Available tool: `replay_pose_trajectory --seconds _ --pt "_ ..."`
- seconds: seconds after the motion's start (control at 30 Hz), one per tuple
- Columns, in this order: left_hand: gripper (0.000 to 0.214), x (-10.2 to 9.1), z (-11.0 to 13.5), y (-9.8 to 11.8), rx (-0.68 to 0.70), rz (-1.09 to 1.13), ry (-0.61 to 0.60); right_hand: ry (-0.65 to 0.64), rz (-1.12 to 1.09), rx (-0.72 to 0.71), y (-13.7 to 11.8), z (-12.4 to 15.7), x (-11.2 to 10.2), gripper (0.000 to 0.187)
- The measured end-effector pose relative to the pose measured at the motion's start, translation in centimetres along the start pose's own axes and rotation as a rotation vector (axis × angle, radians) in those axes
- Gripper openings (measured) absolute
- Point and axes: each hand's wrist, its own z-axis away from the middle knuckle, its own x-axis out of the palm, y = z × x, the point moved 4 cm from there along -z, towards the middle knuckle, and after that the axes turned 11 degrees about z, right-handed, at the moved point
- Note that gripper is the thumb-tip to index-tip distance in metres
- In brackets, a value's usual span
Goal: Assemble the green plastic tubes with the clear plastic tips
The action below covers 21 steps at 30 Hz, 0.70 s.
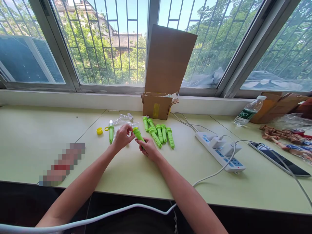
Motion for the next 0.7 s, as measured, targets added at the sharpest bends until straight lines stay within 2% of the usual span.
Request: replay_pose_trajectory --seconds 0.23,0.5,0.7 --pt "0.02 0.25 0.17 -0.22 -0.023 0.017 -0.003 0.002 -0.018 0.002 -0.02 0.01 -0.21 0.037" --pt "0.019 0.49 0.36 -0.2 -0.019 0.043 0.014 -0.065 -0.053 0.015 -0.3 0.22 -0.16 0.035" --pt "0.018 0.63 0.46 -0.35 -0.023 0.048 0.009 -0.069 -0.054 0.032 -0.44 0.41 -0.15 0.036"
